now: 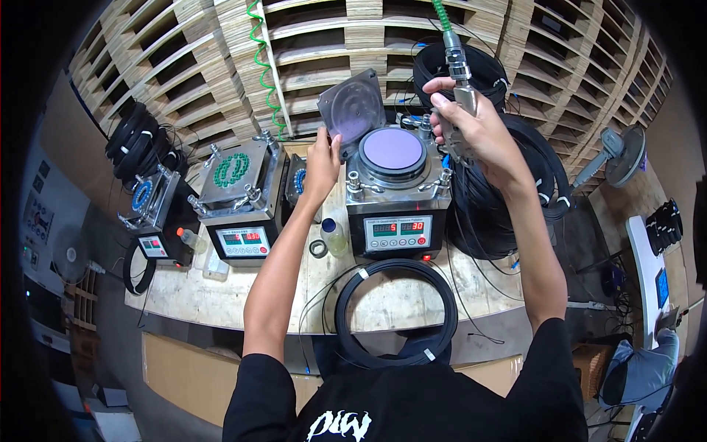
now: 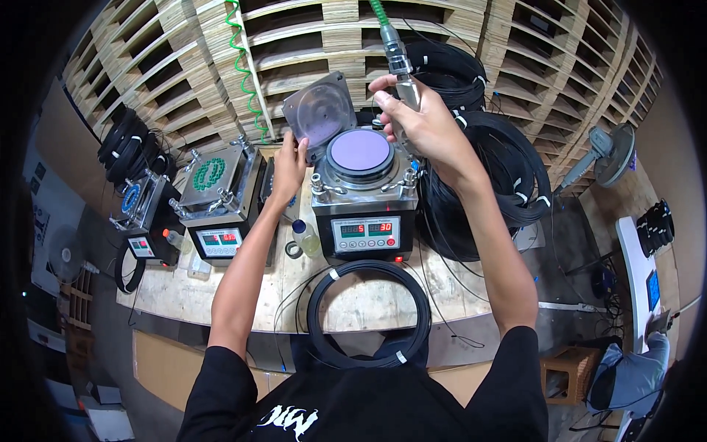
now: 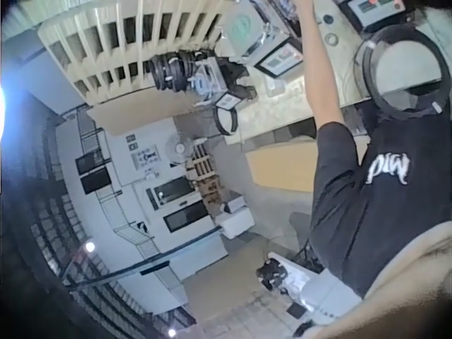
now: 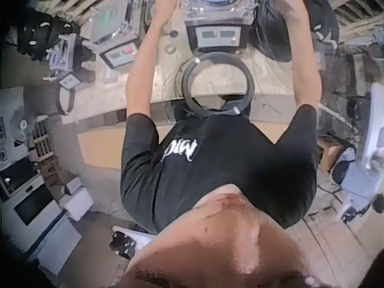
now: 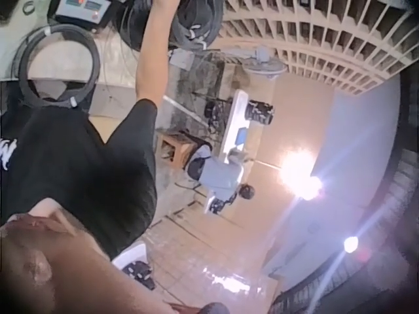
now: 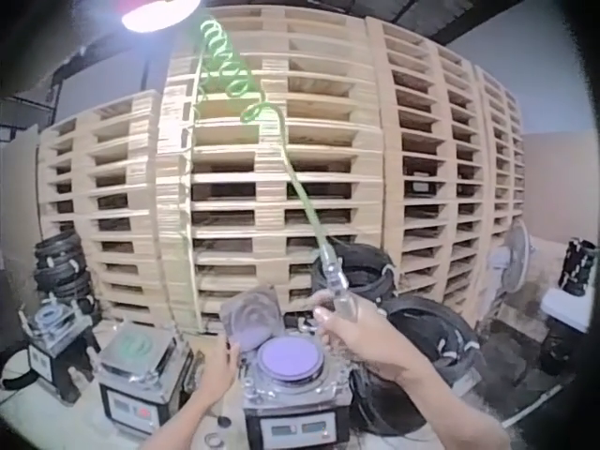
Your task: Preparing, inserting, and polishing fiber optic cable ends using industrial polishing machines.
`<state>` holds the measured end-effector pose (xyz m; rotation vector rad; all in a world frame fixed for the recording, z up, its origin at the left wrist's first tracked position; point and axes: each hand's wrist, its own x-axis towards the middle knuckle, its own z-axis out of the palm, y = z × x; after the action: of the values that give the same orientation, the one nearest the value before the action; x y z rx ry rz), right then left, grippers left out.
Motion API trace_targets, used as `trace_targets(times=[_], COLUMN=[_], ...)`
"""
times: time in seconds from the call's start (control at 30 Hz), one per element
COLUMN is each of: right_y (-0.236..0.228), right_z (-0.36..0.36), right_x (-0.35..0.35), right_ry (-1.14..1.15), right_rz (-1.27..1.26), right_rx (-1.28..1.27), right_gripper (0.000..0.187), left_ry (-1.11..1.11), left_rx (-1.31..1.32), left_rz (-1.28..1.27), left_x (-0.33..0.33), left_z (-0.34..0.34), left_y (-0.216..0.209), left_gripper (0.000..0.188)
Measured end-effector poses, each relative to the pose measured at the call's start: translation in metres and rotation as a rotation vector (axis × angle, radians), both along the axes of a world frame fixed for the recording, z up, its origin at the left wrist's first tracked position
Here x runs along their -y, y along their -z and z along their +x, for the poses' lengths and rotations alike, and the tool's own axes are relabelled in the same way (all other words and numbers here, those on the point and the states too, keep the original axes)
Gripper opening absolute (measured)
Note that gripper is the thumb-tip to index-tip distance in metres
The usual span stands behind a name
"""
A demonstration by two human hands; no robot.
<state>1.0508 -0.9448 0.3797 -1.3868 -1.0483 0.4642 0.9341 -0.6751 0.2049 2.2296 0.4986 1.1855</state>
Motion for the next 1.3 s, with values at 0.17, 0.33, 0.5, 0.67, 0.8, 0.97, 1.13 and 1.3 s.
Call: trace_targets(times=[0.17,0.33,0.5,0.67,0.8,0.97,1.13,1.3], right_y=[-0.006,-0.004,0.000,0.030,0.031,0.011,0.017,0.022], right_z=[-0.013,-0.020,-0.031,-0.033,-0.029,0.001,0.045,0.077], right_x=[0.009,0.007,-0.002,-0.032,-0.034,0.003,0.023,0.024], right_ry=[-0.074,-0.085,-0.140,-0.160,0.000,-0.191,-0.106,-0.058], right_rz=[-0.046,-0.016,-0.008,0.030,0.112,0.008,-0.015,0.000], right_rx=[-0.043,-0.101,-0.019,0.022,-0.083,-0.189,-0.203,-0.044], right_gripper=[0.029,0.028,0.025,0.018,0.019,0.030,0.025,0.028], left_ry=[-0.024,-0.020,-0.010,0.009,0.039,0.106,0.249,0.273], left_rx=[-0.035,-0.022,-0.008,-0.040,0.000,0.006,0.017,-0.037], left_rz=[0.008,0.038,0.050,0.011,0.036,0.036,-0.130,-0.159], left_x=[0.001,-0.001,-0.003,-0.001,-0.008,-0.011,-0.023,-0.026], left_z=[-0.002,-0.002,-0.002,0.000,-0.002,-0.005,-0.007,-0.005], left_y=[-0.002,-0.003,-0.003,-0.007,-0.002,-0.007,-0.007,-0.009], left_gripper=[0.023,0.022,0.022,0.021,0.022,0.019,0.023,0.026])
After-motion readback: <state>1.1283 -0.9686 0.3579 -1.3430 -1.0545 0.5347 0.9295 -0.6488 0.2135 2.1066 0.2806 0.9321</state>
